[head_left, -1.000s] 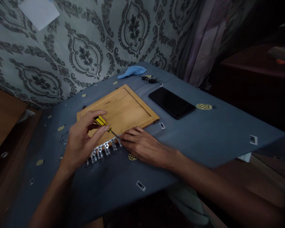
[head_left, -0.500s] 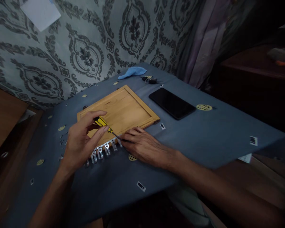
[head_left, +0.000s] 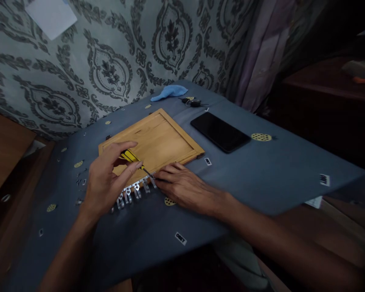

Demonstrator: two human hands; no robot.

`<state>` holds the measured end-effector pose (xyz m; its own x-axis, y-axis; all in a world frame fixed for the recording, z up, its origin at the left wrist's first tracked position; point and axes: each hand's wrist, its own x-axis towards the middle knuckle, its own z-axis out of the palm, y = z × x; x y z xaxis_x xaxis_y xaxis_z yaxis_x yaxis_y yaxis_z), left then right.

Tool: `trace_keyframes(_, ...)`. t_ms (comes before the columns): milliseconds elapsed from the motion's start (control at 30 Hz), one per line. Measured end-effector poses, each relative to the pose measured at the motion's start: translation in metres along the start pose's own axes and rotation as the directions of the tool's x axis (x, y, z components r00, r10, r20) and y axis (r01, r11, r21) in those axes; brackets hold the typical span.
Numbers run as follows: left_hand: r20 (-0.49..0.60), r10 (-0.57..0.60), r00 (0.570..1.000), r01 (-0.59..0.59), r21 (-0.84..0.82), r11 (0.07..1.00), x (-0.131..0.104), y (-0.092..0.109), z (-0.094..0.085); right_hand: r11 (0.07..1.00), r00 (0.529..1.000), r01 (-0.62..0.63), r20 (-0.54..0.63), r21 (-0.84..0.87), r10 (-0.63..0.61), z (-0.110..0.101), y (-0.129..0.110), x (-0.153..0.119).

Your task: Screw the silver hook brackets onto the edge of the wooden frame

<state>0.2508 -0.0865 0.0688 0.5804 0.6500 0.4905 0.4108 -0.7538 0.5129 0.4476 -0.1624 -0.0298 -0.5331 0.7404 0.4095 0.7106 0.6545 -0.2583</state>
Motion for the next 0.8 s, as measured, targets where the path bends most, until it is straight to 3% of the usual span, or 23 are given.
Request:
trace_keyframes(233,-0.003,-0.045,0.999,0.044,-0.085,0.995,0.0004,0.0016,0.0007,1.000,1.000,0.008,0.001,-0.006,-0.008,-0.0001,0.0002,0.0000)
trace_keyframes(400,-0.024,0.006,1.000,-0.005,0.044,0.999,-0.0007,0.0001,0.0028,1.000,1.000,0.013,-0.019,-0.002,-0.013,0.0005,0.0007,-0.0008)
trace_keyframes(500,0.000,0.036,0.999,-0.036,0.009,0.999,-0.0006,-0.0002,0.0020,1.000,1.000,0.008,-0.009,0.001,-0.008,-0.0007,0.0002,-0.0007)
trace_keyframes(600,0.025,-0.001,1.000,0.003,-0.050,0.999,-0.0002,-0.0003,0.0013,1.000,1.000,0.002,0.000,-0.005,-0.002,-0.0009,-0.0002,-0.0001)
trace_keyframes(800,-0.038,0.007,0.999,-0.005,0.033,0.999,-0.0011,0.0003,0.0052,1.000,1.000,0.005,0.010,-0.006,-0.005,-0.0002,-0.0002,0.0003)
